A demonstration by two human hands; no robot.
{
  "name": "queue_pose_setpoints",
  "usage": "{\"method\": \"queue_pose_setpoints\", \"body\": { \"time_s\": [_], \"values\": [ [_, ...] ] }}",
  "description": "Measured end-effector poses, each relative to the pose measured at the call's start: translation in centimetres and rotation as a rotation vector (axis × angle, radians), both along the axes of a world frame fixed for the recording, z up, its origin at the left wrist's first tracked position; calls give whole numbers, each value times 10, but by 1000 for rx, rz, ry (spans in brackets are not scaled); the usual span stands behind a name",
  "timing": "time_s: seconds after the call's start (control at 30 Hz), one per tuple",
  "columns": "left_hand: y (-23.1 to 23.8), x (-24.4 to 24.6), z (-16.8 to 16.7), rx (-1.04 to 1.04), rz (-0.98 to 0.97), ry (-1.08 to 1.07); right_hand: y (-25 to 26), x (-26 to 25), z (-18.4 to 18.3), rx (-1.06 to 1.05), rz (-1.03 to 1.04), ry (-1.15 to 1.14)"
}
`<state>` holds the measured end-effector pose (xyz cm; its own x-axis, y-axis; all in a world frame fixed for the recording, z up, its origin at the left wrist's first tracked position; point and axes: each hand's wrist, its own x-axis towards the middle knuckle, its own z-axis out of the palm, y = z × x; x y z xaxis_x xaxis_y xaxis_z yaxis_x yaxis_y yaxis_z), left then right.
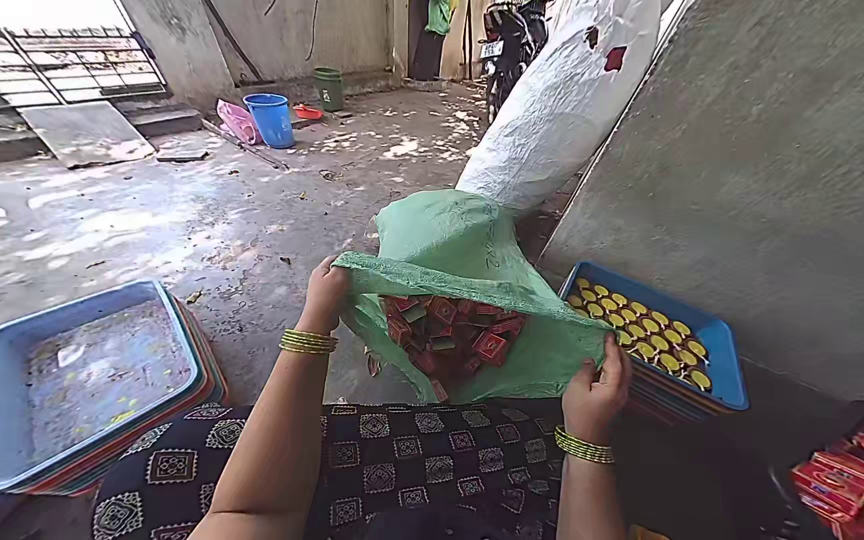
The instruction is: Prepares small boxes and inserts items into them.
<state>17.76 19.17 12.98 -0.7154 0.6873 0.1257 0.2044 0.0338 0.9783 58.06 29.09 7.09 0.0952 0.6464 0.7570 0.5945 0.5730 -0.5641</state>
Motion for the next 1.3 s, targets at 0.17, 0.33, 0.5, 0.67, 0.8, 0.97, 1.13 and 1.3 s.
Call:
{"method": "queue_pose_setpoints", "body": {
  "time_s": [0.17,0.33,0.5,0.67,0.8,0.97,1.13,1.3],
  "values": [
    [-27,-3,24,89,-88,-123,-19,10,12,55,5,-53],
    [-20,-15,14,-44,-100,-123,-6,8,15,22,29,-285],
    [35,-36,-2,-243,13,-110,39,-14,17,-104,-16,-574],
    [76,-68,-45,-276,247,334,101,-50,7,-336,-35,-783],
    [70,-73,-100,-421,131,832,140,-80,-23,-589,-28,-1032],
    [69,-58,-156,-1082,-284,816,157,-105,-95,-841,0,-1341],
    [73,-56,-175,-968,-170,752,129,-128,-111,-663,-129,-1024],
    [92,-20,-149,-565,-406,781,93,-153,-94,-337,235,-977]
  ]
}}
